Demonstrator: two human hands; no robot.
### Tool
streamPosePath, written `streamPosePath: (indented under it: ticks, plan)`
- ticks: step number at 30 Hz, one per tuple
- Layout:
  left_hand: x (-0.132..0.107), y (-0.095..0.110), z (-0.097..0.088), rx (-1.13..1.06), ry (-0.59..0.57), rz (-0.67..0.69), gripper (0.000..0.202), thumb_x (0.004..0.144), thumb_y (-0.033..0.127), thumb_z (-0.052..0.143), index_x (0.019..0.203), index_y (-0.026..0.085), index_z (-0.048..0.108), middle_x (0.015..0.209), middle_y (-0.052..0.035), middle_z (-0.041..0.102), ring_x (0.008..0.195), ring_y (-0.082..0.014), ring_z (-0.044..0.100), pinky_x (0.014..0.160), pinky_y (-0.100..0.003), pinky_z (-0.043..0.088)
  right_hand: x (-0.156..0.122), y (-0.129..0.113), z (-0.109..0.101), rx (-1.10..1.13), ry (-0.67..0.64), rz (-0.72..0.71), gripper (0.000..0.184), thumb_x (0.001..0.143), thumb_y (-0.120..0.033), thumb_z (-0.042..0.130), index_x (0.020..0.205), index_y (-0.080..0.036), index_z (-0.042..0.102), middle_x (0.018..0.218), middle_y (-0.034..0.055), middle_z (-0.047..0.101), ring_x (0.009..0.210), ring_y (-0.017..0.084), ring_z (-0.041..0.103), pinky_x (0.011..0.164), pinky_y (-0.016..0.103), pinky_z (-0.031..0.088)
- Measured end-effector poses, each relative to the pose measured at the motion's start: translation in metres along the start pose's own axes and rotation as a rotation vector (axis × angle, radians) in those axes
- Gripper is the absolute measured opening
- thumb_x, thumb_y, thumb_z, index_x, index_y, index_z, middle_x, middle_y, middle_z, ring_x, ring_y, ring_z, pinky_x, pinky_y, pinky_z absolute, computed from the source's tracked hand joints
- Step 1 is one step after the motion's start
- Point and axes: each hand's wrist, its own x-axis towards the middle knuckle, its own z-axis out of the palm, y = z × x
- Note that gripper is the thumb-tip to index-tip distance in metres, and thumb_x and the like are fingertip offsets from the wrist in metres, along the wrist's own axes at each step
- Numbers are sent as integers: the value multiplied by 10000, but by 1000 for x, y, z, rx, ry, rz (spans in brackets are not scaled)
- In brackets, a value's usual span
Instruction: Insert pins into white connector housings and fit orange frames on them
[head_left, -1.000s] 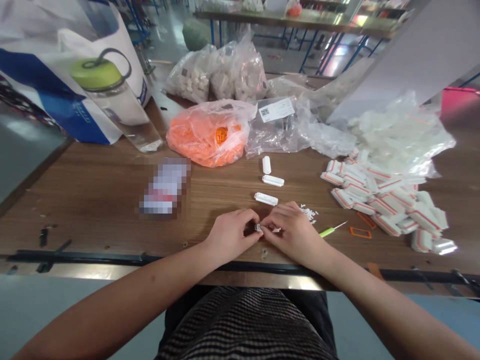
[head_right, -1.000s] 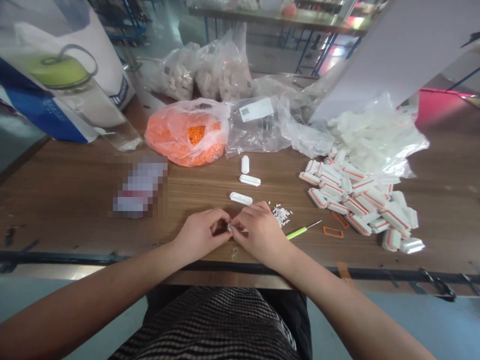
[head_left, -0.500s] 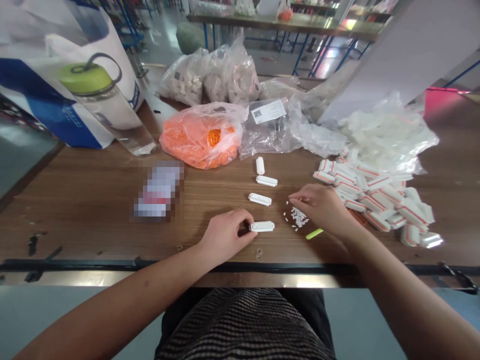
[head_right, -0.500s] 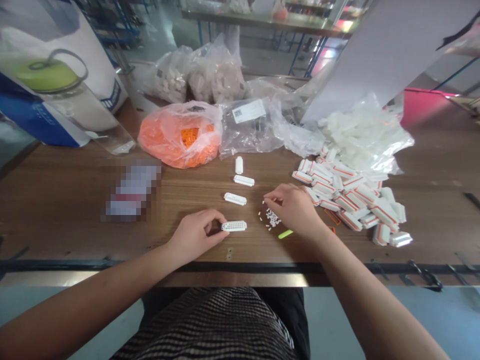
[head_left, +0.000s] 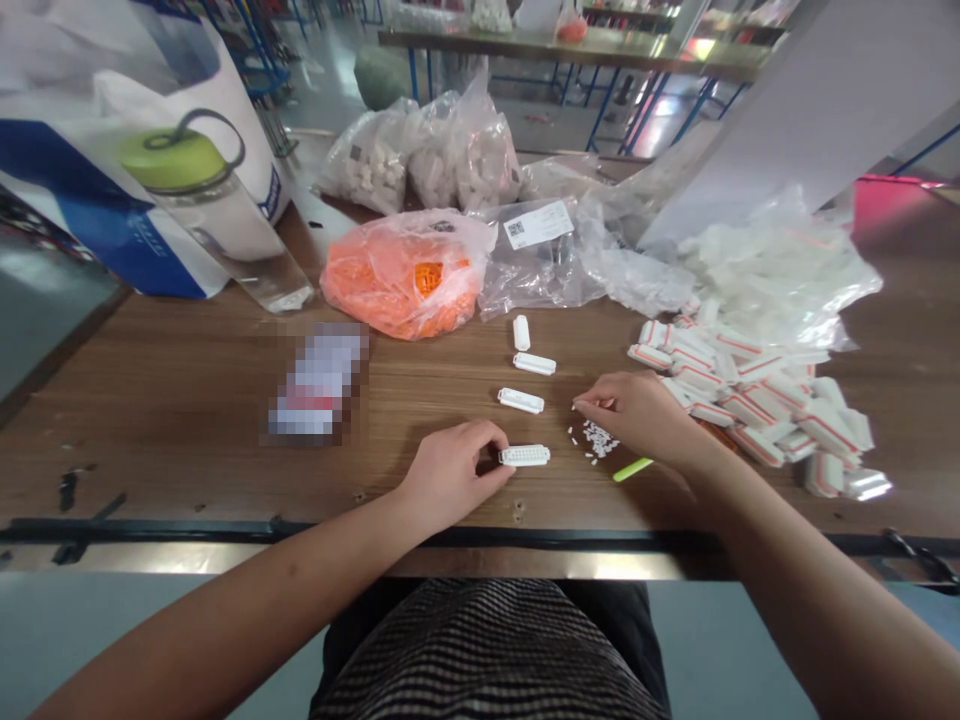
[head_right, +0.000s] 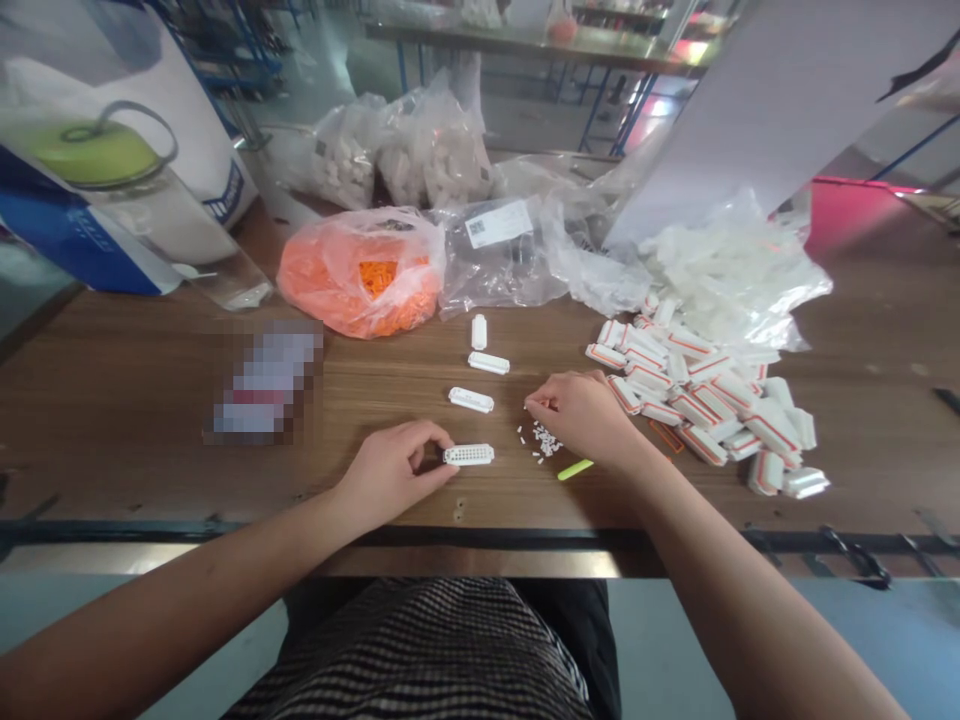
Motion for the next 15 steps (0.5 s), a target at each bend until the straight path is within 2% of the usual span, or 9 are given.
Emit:
streamPosePath:
  ticks: [6,9,12,15]
  plan:
    - [0,2,-1,9,-17,-12,105,769,238,687,859,213,638,627,63,529,566,-108,486,593,-244,388,2,-5,2,30,28,58,183,769,-235,591,648,-218,727,700,23,704,675,172,615,651,297,407]
    - [0,2,-1,8,-16,-11,105,771,240,689,857,211,637,622,66,515,560,-106,480,590,-244,387,-2,-18,3,105,73,48,172,764,-221,599,626,-205,700,670,22,682,658,167,602,655,305,413]
    - [0,3,-1,8,-14,-12,103,773,240,691,858,213,639,619,69,508,553,-106,472,587,-245,384,-13,-43,6,285,99,-67,187,810,-232,597,647,-214,686,671,5,672,669,153,593,701,319,417]
    - [-1,3,0,10,-8,-19,105,776,241,699,861,210,646,614,69,502,546,-106,463,585,-245,380,-23,-65,12,385,57,-194,166,845,-239,608,702,-227,693,689,-16,668,683,138,588,751,335,401]
